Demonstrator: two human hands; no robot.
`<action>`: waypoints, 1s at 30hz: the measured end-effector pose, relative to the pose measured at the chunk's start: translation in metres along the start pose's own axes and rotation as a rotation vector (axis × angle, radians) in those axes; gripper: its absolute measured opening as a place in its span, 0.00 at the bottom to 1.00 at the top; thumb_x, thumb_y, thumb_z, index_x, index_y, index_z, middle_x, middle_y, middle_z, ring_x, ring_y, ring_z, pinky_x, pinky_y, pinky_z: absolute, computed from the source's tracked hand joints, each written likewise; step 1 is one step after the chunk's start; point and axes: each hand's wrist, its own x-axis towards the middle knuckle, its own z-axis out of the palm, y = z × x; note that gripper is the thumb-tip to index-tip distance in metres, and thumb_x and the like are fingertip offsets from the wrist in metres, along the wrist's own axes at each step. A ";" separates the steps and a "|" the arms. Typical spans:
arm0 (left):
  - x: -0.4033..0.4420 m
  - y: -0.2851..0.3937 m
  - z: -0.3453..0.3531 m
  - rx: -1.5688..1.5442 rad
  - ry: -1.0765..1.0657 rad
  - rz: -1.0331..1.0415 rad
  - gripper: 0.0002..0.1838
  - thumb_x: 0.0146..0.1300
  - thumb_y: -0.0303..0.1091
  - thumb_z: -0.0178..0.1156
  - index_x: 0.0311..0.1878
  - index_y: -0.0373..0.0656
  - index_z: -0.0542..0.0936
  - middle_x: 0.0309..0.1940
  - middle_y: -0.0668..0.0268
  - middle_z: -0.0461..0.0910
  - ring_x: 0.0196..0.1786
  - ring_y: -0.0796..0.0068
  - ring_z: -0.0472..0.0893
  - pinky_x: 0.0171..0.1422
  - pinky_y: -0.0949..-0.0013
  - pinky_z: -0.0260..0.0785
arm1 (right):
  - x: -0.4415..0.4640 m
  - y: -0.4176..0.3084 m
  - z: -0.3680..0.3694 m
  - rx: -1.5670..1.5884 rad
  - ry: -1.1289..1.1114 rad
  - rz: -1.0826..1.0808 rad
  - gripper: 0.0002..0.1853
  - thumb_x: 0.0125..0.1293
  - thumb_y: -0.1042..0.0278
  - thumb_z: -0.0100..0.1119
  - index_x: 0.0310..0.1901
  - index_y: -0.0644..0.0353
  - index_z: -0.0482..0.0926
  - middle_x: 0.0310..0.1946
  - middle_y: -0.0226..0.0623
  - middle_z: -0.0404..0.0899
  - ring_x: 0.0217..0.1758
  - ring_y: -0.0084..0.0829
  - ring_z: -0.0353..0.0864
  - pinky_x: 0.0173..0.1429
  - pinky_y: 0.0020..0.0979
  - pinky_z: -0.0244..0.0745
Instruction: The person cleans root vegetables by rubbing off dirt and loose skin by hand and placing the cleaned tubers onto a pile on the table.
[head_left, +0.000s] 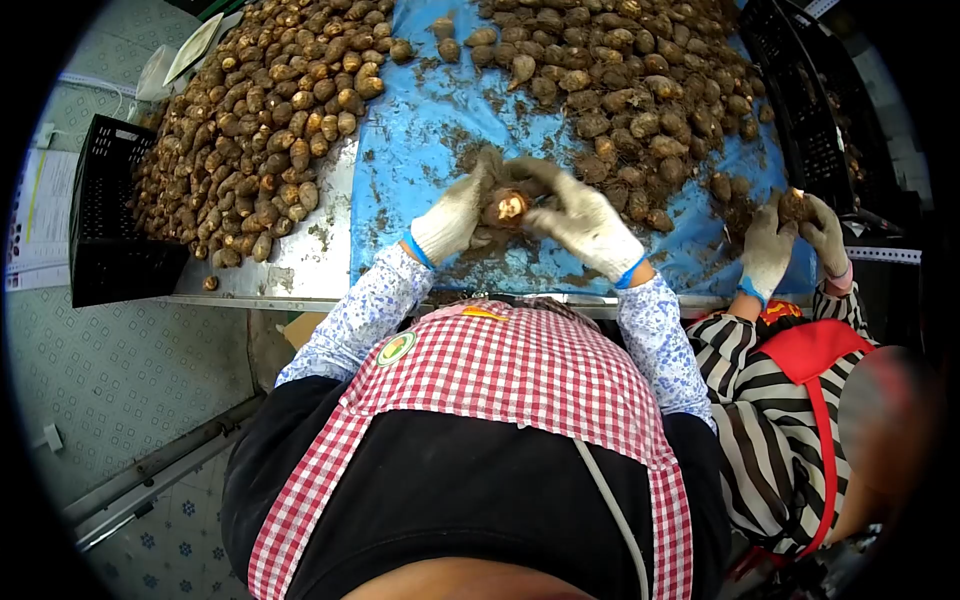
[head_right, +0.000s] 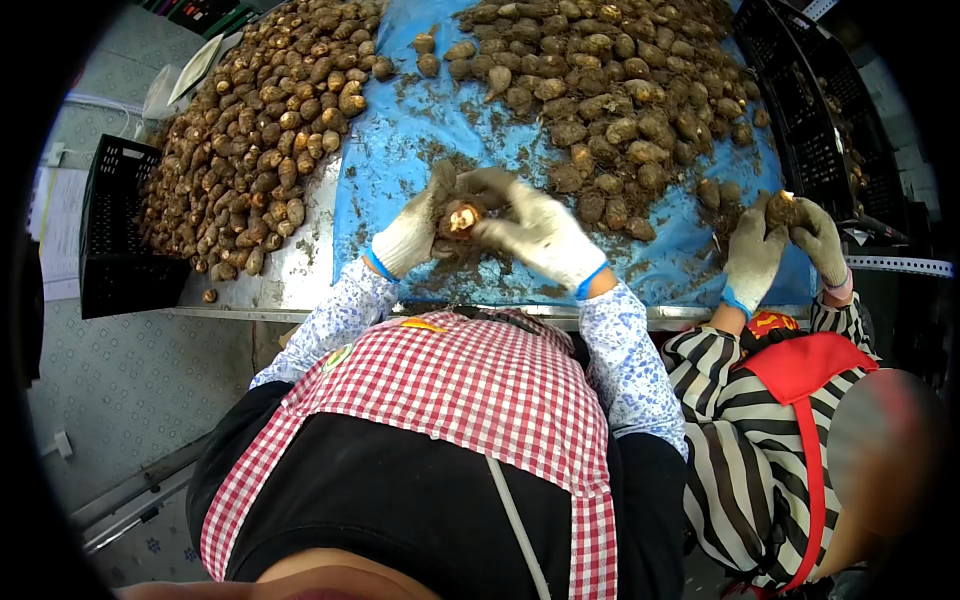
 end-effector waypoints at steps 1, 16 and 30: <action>0.007 -0.003 0.003 -0.003 0.043 -0.015 0.44 0.69 0.70 0.32 0.71 0.39 0.59 0.59 0.49 0.73 0.49 0.68 0.84 0.39 0.73 0.84 | 0.003 0.004 0.007 -0.303 -0.007 -0.113 0.28 0.64 0.66 0.66 0.64 0.61 0.70 0.60 0.44 0.75 0.62 0.41 0.77 0.64 0.37 0.76; 0.004 0.028 0.025 0.129 0.204 0.228 0.16 0.74 0.35 0.52 0.55 0.32 0.76 0.47 0.57 0.81 0.47 0.72 0.82 0.51 0.71 0.78 | -0.004 0.006 0.015 -0.520 0.276 -0.306 0.33 0.53 0.68 0.74 0.60 0.65 0.71 0.52 0.53 0.76 0.51 0.47 0.82 0.53 0.39 0.80; -0.022 0.022 0.039 0.046 0.094 0.302 0.20 0.72 0.31 0.53 0.62 0.29 0.68 0.55 0.51 0.75 0.55 0.67 0.79 0.50 0.70 0.81 | -0.002 -0.002 0.018 -0.132 0.499 -0.060 0.13 0.68 0.70 0.61 0.51 0.66 0.79 0.41 0.47 0.83 0.44 0.36 0.84 0.47 0.33 0.80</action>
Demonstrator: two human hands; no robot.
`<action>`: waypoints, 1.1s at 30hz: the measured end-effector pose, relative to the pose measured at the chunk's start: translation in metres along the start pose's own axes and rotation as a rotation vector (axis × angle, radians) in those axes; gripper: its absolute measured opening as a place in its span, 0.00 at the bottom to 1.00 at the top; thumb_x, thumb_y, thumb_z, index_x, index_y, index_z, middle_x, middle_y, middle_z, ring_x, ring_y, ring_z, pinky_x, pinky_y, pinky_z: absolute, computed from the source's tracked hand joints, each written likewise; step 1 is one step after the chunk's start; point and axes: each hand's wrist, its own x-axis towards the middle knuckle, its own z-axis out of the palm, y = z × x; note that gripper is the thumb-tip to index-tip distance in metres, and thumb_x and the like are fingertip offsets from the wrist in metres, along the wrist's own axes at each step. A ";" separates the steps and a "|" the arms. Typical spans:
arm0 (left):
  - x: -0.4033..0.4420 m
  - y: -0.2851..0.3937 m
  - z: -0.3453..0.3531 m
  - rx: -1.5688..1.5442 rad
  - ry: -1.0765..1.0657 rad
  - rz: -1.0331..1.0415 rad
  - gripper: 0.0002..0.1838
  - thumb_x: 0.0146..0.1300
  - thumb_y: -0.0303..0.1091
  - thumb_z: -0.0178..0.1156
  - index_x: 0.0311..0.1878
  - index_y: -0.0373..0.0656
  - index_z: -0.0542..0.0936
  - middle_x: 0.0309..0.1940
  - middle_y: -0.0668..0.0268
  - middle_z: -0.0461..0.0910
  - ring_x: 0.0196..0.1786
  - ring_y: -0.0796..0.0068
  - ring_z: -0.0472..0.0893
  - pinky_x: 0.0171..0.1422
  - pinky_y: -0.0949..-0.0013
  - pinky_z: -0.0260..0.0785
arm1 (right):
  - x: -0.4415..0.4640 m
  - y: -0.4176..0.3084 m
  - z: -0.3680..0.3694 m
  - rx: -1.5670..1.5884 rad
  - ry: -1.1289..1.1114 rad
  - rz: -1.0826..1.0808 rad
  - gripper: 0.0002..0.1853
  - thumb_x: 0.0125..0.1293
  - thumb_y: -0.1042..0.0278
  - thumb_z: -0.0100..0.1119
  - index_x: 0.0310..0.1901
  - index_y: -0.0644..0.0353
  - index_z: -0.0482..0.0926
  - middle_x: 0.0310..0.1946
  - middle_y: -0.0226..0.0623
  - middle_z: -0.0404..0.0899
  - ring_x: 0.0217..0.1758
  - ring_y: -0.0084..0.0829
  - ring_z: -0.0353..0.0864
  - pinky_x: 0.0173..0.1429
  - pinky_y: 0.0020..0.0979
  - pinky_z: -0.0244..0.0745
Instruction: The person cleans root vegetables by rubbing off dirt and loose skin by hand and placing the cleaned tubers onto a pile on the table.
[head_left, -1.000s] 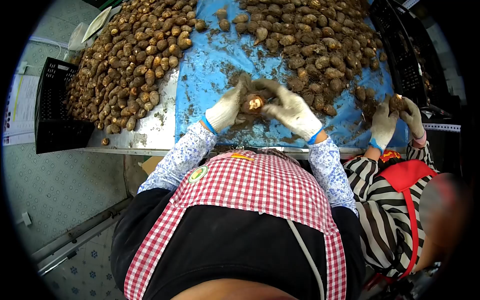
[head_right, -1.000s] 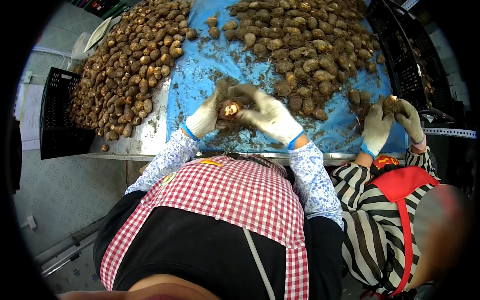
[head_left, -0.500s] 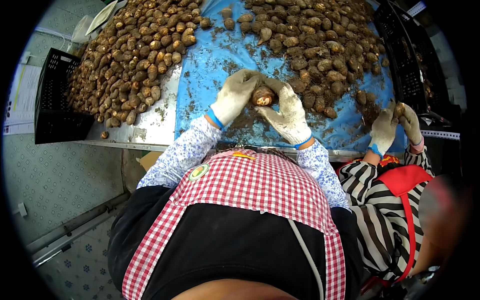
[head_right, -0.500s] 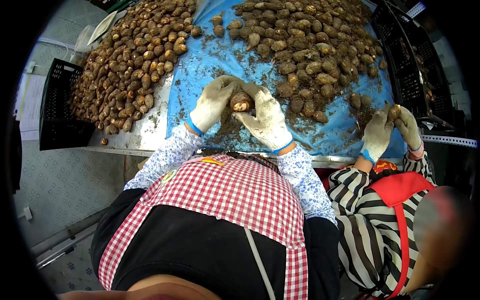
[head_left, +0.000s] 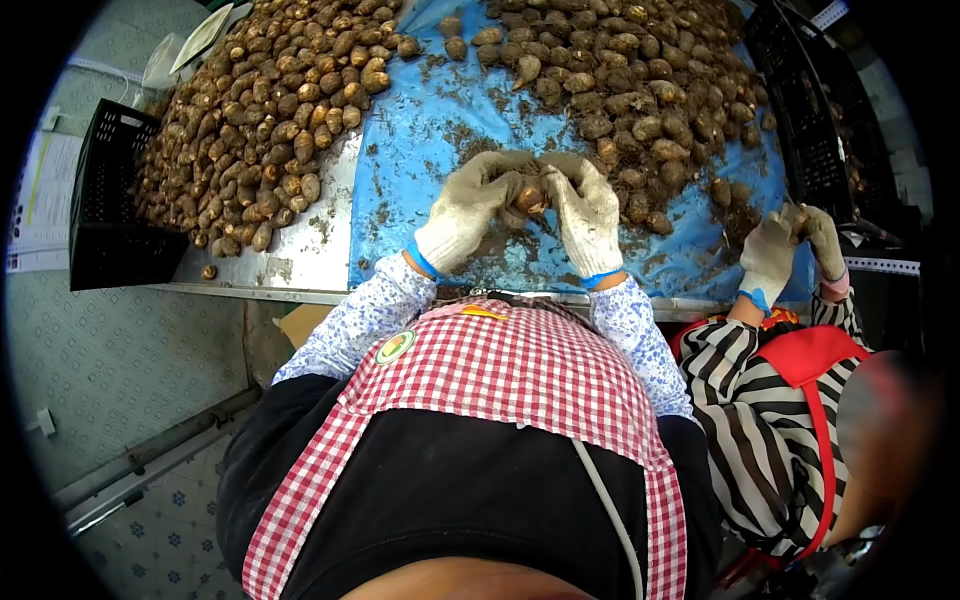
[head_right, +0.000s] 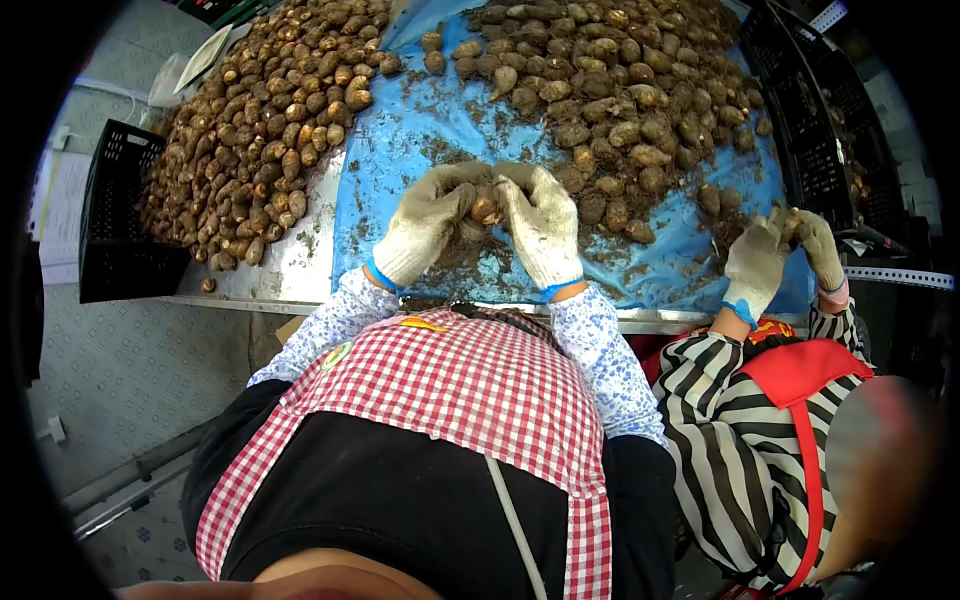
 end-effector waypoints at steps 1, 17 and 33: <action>-0.002 -0.001 0.000 0.021 -0.001 0.003 0.20 0.72 0.31 0.53 0.62 0.29 0.68 0.56 0.51 0.75 0.55 0.67 0.79 0.51 0.70 0.81 | 0.002 -0.003 -0.001 -0.137 0.043 -0.046 0.11 0.69 0.69 0.60 0.48 0.66 0.80 0.38 0.47 0.83 0.42 0.35 0.85 0.45 0.33 0.80; 0.008 -0.004 -0.001 0.540 0.135 0.177 0.18 0.71 0.34 0.57 0.58 0.33 0.74 0.46 0.57 0.81 0.43 0.74 0.81 0.43 0.73 0.76 | 0.000 0.017 -0.001 -0.331 -0.145 -0.205 0.26 0.63 0.62 0.67 0.59 0.65 0.71 0.42 0.48 0.83 0.39 0.41 0.85 0.42 0.32 0.80; 0.015 0.021 -0.004 0.749 -0.157 0.173 0.24 0.68 0.35 0.60 0.64 0.35 0.72 0.55 0.51 0.79 0.54 0.61 0.81 0.62 0.64 0.75 | -0.006 0.036 -0.003 -0.177 -0.164 -0.129 0.33 0.61 0.77 0.65 0.68 0.63 0.65 0.59 0.45 0.74 0.60 0.33 0.76 0.61 0.32 0.75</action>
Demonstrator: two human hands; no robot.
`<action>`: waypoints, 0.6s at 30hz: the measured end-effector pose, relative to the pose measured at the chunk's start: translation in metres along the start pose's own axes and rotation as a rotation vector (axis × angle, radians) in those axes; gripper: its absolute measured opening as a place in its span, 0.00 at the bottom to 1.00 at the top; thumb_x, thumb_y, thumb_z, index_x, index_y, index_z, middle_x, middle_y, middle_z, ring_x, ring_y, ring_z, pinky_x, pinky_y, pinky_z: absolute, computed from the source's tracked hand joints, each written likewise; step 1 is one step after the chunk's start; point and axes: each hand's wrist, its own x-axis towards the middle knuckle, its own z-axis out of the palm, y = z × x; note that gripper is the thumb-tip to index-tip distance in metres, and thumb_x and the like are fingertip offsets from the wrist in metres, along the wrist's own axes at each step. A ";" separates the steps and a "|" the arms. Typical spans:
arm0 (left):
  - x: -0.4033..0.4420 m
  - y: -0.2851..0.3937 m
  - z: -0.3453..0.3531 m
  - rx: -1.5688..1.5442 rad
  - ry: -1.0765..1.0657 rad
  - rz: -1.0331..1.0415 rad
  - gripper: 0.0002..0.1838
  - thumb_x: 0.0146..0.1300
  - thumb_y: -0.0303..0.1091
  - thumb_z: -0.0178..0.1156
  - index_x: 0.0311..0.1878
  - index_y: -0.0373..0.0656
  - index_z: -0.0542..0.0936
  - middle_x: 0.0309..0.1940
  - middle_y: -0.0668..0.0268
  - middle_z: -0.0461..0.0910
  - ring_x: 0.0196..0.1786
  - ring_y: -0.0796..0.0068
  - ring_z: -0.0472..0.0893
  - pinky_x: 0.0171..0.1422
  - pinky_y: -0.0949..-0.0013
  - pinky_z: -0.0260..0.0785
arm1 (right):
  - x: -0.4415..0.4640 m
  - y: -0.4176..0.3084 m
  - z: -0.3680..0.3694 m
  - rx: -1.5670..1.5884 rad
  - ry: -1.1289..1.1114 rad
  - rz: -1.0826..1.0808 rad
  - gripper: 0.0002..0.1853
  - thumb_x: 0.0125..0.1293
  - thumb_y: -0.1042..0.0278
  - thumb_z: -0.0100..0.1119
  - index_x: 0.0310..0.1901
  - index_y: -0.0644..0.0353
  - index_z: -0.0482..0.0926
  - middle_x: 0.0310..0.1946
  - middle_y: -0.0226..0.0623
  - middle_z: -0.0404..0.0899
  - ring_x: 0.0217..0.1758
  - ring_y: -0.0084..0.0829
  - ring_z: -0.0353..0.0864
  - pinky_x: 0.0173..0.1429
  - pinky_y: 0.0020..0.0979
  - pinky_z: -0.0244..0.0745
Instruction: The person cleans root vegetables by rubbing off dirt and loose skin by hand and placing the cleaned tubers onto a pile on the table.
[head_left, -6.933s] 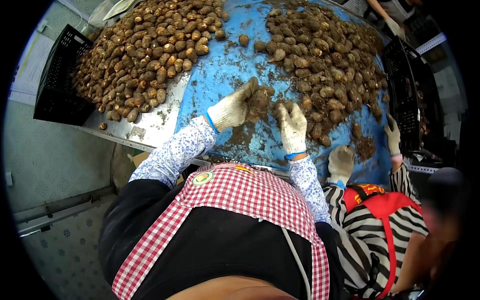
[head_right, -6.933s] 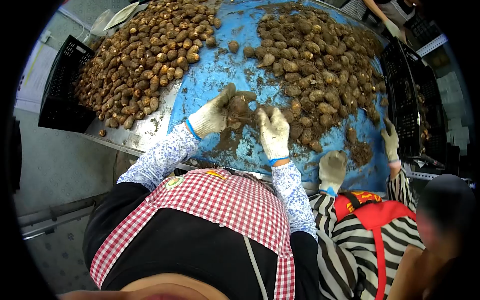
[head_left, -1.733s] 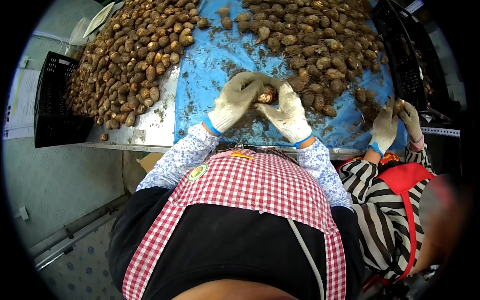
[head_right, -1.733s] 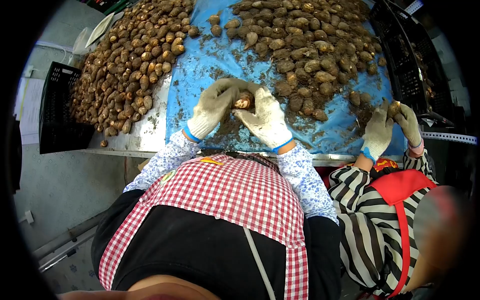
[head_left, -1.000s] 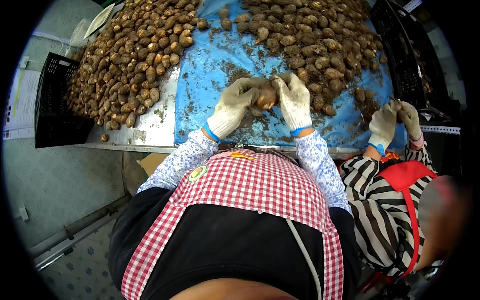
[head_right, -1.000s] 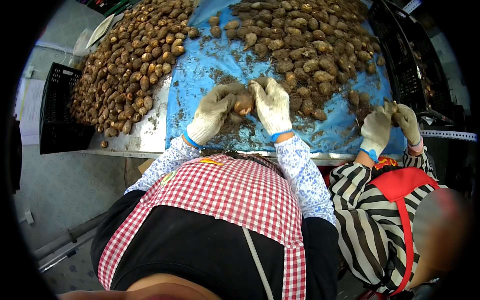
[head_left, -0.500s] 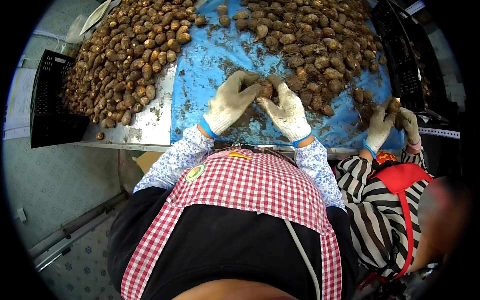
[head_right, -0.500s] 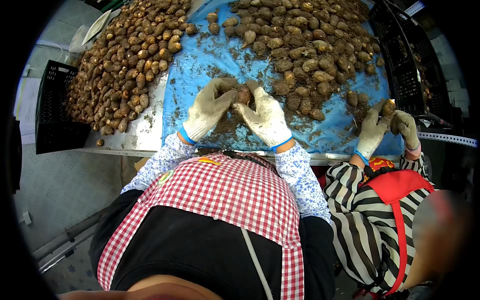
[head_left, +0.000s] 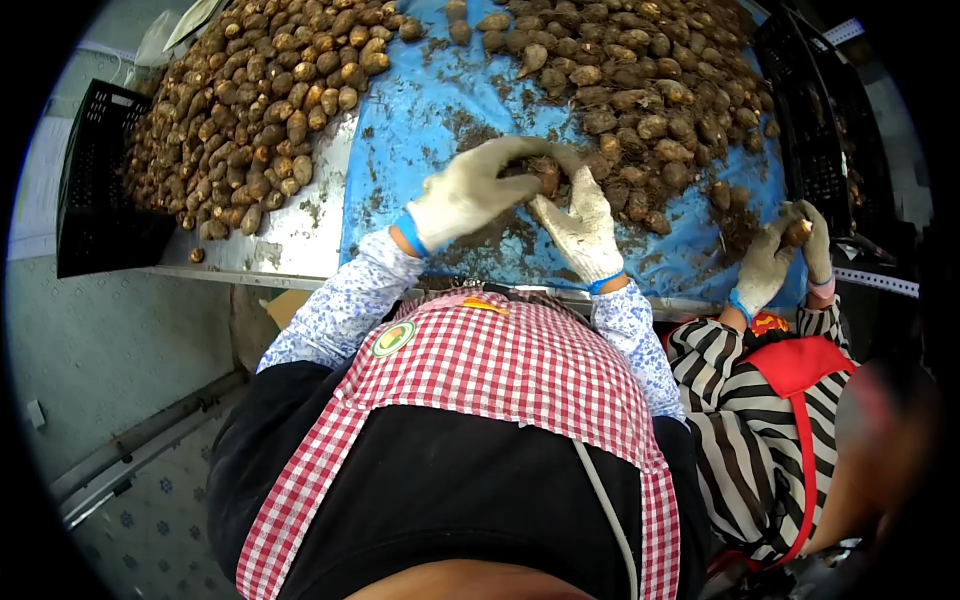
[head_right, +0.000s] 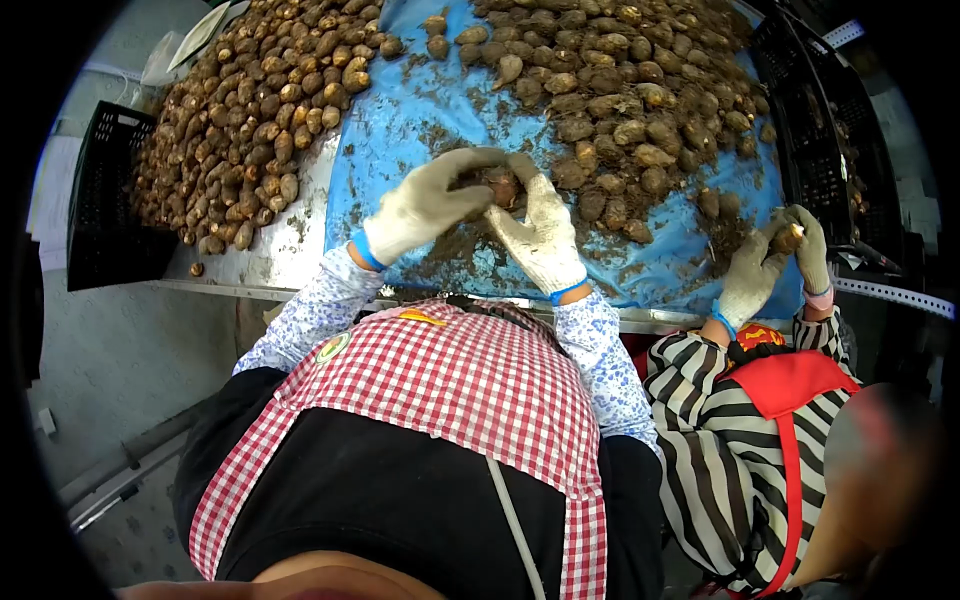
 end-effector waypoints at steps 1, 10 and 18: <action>-0.001 0.009 0.000 0.036 0.004 -0.013 0.24 0.67 0.36 0.61 0.62 0.34 0.74 0.54 0.52 0.79 0.53 0.61 0.82 0.60 0.65 0.76 | 0.001 -0.009 -0.002 -0.048 -0.040 0.026 0.33 0.61 0.77 0.63 0.68 0.63 0.65 0.58 0.46 0.74 0.59 0.36 0.78 0.60 0.32 0.76; 0.012 -0.018 0.020 -0.138 0.308 -0.187 0.11 0.70 0.32 0.56 0.46 0.33 0.76 0.37 0.60 0.81 0.39 0.74 0.81 0.41 0.74 0.77 | 0.009 -0.033 -0.010 -0.163 -0.030 -0.077 0.29 0.57 0.71 0.64 0.62 0.61 0.70 0.49 0.51 0.77 0.50 0.49 0.81 0.53 0.42 0.79; -0.011 -0.021 -0.002 0.094 0.090 0.157 0.25 0.68 0.33 0.59 0.64 0.32 0.70 0.56 0.52 0.77 0.58 0.64 0.78 0.64 0.62 0.71 | 0.001 -0.006 0.003 0.010 0.099 -0.089 0.32 0.58 0.75 0.66 0.66 0.61 0.68 0.58 0.52 0.74 0.59 0.44 0.79 0.62 0.37 0.77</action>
